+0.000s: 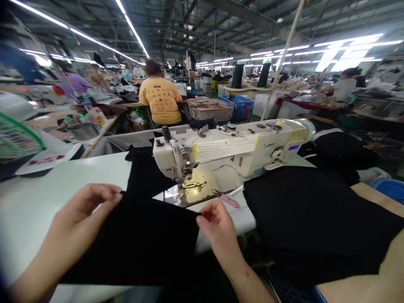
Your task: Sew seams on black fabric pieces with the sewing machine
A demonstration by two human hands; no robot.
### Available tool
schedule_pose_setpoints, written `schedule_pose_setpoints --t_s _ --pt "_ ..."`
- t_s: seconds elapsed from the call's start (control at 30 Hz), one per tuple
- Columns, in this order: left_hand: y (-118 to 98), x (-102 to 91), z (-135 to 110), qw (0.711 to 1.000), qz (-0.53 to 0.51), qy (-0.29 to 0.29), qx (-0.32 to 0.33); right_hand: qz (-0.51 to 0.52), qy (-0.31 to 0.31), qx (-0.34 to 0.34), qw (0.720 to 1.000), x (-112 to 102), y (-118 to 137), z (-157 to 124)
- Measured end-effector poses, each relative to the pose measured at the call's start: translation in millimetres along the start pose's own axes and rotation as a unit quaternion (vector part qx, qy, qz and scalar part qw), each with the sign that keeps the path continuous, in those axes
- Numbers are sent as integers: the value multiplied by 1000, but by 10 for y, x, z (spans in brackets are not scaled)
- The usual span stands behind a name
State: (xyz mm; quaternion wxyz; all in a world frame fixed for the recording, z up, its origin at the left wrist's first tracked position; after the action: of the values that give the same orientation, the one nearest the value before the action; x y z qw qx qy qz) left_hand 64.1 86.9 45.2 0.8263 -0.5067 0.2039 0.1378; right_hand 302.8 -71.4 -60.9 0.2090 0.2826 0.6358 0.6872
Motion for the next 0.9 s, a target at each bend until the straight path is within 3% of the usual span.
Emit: schedule_pose_setpoints --t_s 0.07,0.2,0.27,0.33,0.5,0.67,0.9 --pt "-94 209 165 993 79 52 73 -54 56 -17 997 126 -109 -209" --pt "93 986 208 964 97 215 123 -147 106 -126 975 205 -302 -595" --pt "260 1283 151 962 85 230 122 -173 129 -204 955 188 -330 -697" --pt "399 1453 85 965 75 223 117 -198 148 -272 930 152 -325 -733" --pt "525 1504 31 970 41 214 104 -251 155 -406 865 73 -199 -721" --pt "600 1573 226 974 35 214 60 -315 139 -462 817 150 -53 -676" --pt "728 1771 501 970 71 232 27 -333 118 -457 816 266 -21 -573"
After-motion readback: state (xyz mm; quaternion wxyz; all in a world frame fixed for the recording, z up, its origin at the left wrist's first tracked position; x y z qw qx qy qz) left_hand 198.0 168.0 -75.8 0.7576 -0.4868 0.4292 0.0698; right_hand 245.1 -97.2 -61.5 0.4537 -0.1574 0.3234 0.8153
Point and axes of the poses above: each hand's wrist, its own z-axis towards the middle knuckle, its own x-axis out of the palm, y = z × x, the point moved 7 cm from there along z, towards the middle knuckle, and after that the axes turned 6 degrees about -y, right-handed, at the moved point
